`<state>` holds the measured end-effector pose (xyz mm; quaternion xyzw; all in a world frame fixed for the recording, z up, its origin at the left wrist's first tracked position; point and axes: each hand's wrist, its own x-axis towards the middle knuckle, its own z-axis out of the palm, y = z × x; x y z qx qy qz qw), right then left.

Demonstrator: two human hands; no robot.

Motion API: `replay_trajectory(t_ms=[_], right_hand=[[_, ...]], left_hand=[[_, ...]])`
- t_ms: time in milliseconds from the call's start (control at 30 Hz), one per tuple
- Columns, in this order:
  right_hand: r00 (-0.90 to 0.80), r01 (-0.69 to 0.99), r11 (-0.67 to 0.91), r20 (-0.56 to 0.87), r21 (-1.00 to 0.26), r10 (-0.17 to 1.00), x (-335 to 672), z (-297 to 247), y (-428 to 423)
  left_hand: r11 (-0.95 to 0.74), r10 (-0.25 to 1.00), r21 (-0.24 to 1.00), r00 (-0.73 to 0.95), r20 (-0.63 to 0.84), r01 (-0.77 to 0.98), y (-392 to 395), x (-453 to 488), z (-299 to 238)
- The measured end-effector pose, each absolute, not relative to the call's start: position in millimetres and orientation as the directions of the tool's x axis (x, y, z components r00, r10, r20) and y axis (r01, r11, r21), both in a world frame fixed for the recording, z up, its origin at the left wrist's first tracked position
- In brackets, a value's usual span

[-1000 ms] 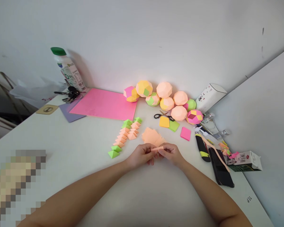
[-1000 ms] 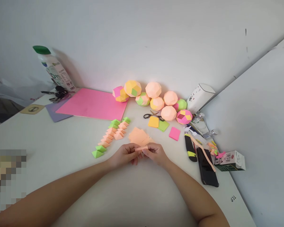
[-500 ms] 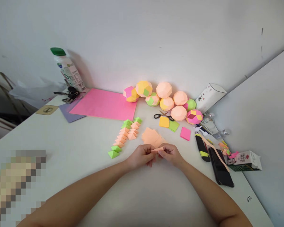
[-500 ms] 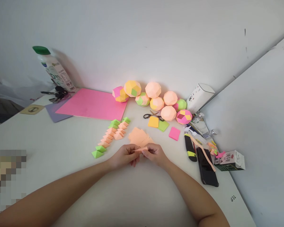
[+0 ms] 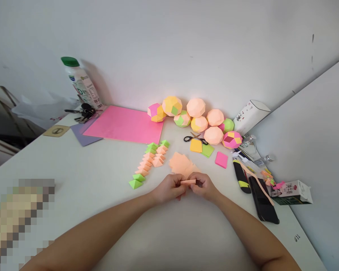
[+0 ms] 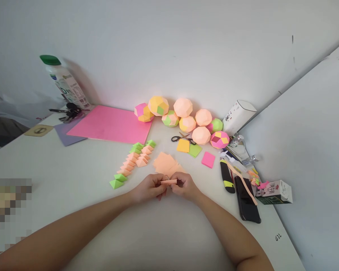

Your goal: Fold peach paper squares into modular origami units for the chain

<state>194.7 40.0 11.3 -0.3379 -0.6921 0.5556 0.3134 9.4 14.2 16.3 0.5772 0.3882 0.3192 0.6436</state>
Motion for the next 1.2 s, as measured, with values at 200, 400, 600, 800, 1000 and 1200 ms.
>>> replay_trajectory(t_ms=[200, 400, 600, 800, 1000, 1200], right_hand=[[-0.552, 0.003, 0.022, 0.017, -1.000, 0.833, 199.1, 7.9, 43.3], [-0.543, -0.024, -0.020, -0.004, -0.999, 0.840, 197.8, 13.0, 42.1], [-0.607, 0.146, 0.130, 0.015, -0.981, 0.795, 194.3, 16.3, 41.3], [-0.563, 0.092, -0.008, -0.059, -0.996, 0.824, 195.6, 14.5, 43.4], [-0.528, 0.025, -0.040, -0.047, -0.999, 0.848, 197.8, 13.6, 45.7], [-0.541, 0.044, -0.037, -0.055, -0.998, 0.840, 196.0, 14.3, 43.5]], left_hand=[[0.179, 0.864, 0.983, 0.472, -0.175, 0.036, 14.2, 7.2, 13.4], [0.184, 0.872, 0.983, 0.462, -0.161, -0.005, 14.4, 7.1, 10.7], [0.162, 0.869, 0.987, 0.472, -0.151, 0.018, 13.9, 8.3, 11.9], [0.153, 0.865, 0.988, 0.482, -0.138, 0.008, 14.2, 7.8, 13.1], [0.195, 0.874, 0.980, 0.461, -0.151, -0.049, 13.8, 6.3, 8.4], [0.219, 0.915, 0.943, 0.389, -0.109, -0.249, 15.0, 9.3, 11.8]])
